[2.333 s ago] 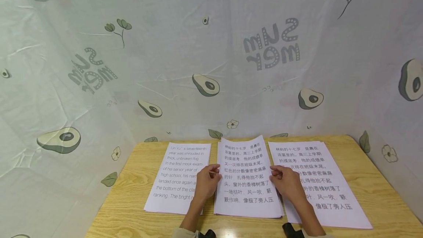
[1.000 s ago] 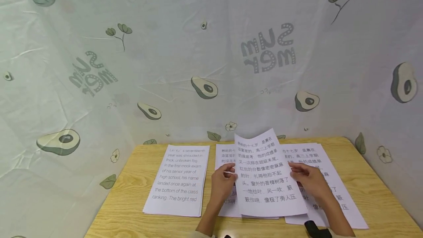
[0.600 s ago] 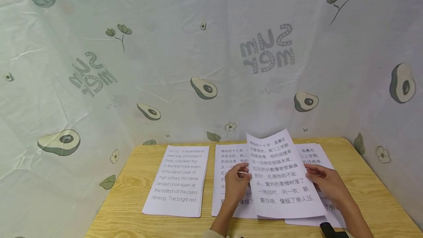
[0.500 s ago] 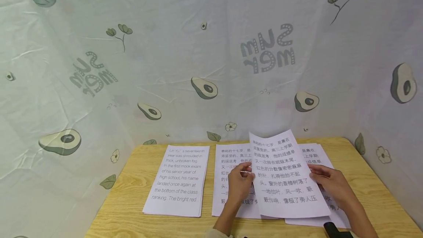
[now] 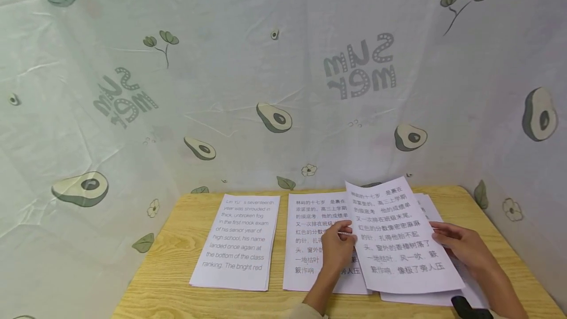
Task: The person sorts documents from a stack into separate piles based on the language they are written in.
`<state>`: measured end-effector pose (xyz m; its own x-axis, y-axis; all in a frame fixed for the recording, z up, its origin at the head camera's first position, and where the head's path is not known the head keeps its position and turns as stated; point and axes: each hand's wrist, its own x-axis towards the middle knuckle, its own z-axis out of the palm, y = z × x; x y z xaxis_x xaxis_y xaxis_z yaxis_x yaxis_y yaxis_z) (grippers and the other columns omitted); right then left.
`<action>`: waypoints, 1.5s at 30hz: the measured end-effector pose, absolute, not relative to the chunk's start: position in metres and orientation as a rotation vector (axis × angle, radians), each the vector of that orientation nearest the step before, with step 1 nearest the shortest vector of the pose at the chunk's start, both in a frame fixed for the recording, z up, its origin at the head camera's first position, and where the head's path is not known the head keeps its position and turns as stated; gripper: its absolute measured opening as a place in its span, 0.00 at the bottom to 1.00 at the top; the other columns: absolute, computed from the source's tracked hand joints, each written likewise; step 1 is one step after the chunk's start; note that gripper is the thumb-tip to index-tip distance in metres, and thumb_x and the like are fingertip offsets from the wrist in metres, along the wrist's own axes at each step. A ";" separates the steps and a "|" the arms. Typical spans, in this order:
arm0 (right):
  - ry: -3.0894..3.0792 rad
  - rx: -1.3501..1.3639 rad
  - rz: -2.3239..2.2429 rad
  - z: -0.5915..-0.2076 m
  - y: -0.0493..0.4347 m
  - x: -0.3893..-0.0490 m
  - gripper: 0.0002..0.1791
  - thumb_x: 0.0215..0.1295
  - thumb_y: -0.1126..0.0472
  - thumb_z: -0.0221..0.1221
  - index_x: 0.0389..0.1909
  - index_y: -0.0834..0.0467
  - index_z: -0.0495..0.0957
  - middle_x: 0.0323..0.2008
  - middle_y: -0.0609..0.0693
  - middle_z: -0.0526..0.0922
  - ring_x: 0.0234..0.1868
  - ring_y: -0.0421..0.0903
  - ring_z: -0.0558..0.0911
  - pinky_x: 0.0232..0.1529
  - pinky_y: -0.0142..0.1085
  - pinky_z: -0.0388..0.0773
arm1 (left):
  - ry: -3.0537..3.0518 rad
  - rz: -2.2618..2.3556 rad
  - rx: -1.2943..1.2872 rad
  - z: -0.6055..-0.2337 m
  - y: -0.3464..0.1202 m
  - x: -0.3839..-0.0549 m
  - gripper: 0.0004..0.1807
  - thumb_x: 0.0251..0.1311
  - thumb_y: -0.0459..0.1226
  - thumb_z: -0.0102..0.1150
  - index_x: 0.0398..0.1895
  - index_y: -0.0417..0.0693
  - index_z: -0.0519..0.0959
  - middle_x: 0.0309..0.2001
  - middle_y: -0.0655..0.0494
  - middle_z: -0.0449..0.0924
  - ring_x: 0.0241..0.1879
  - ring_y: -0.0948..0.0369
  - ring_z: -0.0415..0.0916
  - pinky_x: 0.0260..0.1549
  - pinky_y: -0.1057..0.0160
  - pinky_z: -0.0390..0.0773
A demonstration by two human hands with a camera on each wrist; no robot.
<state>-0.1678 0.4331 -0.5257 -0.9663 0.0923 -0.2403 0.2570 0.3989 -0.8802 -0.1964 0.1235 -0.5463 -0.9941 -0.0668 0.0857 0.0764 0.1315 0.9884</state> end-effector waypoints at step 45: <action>2.868 0.463 -1.220 -0.533 0.455 -0.153 0.31 0.81 0.53 0.57 0.67 0.77 0.72 0.49 0.71 0.88 0.30 0.25 0.77 0.31 0.31 0.82 | -2.475 -1.903 -0.102 -0.550 0.138 -0.206 0.17 0.56 0.25 0.75 0.50 0.40 0.89 0.36 0.60 0.86 0.31 0.75 0.78 0.34 0.75 0.80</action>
